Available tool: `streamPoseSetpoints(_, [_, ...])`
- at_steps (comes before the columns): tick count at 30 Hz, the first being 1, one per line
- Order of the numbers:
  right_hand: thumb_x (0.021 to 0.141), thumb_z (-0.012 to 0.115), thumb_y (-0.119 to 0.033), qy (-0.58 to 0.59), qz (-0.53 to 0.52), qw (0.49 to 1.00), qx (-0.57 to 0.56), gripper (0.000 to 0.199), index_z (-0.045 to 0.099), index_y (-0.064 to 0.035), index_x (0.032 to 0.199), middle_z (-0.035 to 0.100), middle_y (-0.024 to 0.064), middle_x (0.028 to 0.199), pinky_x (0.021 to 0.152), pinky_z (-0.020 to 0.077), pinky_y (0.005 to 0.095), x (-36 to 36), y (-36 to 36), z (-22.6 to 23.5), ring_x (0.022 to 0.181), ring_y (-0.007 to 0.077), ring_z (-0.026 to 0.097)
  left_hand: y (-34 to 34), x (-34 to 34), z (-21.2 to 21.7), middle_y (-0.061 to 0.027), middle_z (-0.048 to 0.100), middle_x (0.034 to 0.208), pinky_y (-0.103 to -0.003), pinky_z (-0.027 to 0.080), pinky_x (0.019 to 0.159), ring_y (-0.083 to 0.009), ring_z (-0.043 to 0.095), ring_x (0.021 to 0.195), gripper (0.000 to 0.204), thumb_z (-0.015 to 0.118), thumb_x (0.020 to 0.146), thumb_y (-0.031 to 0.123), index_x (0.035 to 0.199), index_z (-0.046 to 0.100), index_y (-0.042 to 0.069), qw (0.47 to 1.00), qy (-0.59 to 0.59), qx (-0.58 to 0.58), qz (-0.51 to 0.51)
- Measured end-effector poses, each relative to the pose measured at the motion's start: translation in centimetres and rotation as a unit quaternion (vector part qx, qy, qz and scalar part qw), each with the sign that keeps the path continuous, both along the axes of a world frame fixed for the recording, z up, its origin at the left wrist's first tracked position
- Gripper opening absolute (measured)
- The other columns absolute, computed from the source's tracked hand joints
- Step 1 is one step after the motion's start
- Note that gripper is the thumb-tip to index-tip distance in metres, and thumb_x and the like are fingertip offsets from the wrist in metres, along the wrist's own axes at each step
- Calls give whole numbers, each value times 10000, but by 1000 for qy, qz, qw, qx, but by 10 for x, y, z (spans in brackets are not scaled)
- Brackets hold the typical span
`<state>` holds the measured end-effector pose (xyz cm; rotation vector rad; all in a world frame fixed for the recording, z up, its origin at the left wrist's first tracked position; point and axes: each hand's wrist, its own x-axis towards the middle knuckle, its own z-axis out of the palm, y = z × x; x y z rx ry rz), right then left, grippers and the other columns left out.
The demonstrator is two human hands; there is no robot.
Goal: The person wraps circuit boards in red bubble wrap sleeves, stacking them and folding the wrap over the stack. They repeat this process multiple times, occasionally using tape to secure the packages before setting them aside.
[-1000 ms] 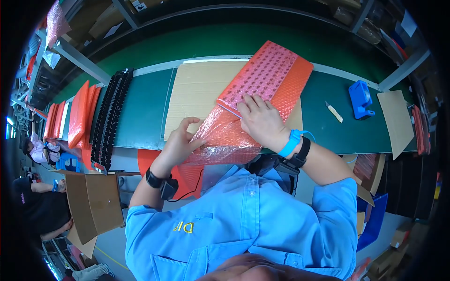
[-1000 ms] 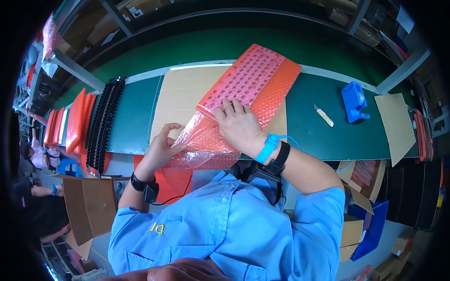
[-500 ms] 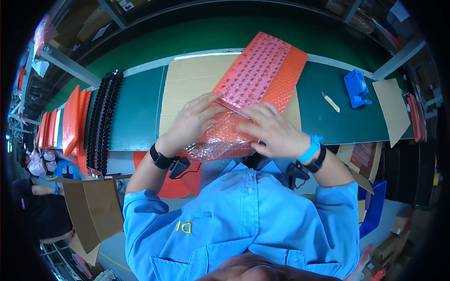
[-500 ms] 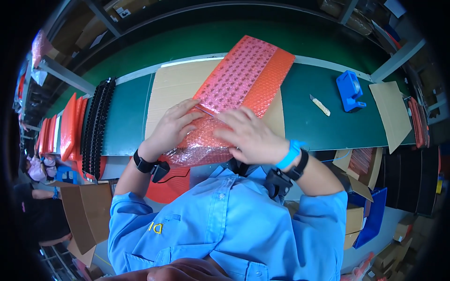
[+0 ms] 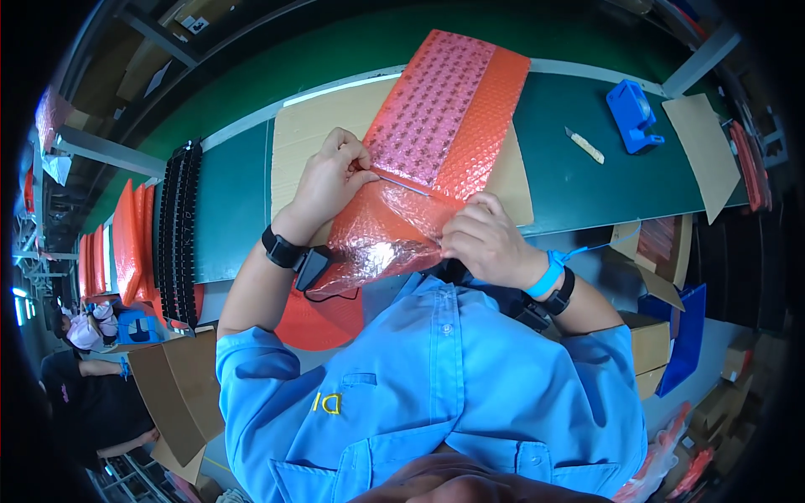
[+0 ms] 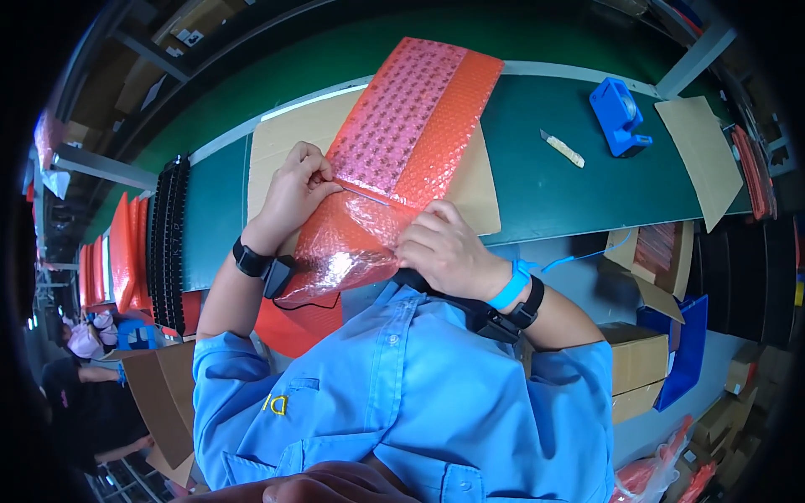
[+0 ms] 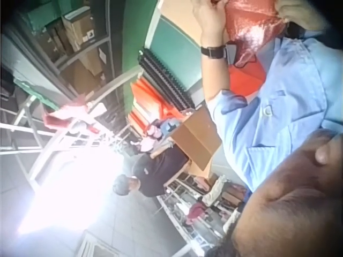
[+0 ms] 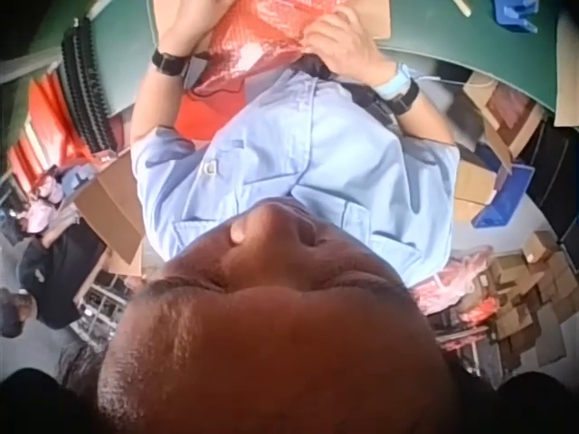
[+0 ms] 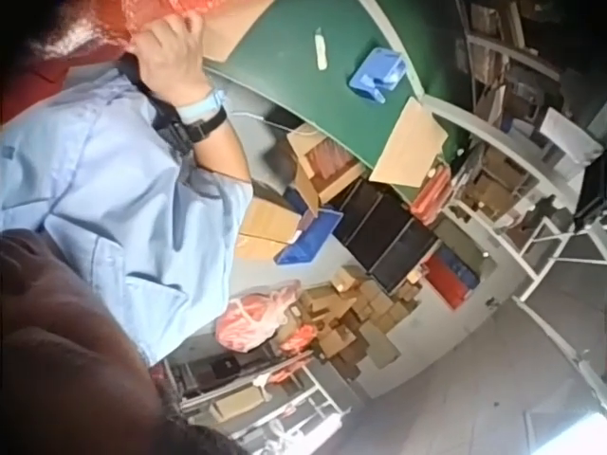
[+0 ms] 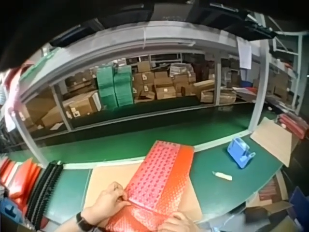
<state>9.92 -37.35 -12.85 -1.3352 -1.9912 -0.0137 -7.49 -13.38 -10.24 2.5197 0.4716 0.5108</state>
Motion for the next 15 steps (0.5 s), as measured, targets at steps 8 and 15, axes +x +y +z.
streamPoseSetpoints(8, [788, 742, -192, -20, 63, 990, -127, 132, 663, -90, 816, 644, 7, 904, 908, 424, 401, 1, -6, 22, 913, 210, 597, -14, 2, 1, -112, 576, 1012, -337, 561, 669, -237, 659, 772, 267, 812, 755, 85, 928, 622, 13, 1000, 4, -14, 14])
streamPoseSetpoints(15, [791, 743, -208, 9, -72, 997, -27, 219, 661, -84, 951, 625, 88, 1080, 895, 469, 425, -8, 20, 34, 1004, 273, 593, -46, -57, 26, -105, 658, 915, -311, 528, 598, -198, 640, 645, 304, 834, 770, 166, 966, 650, 24, 985, 66, -33, 155])
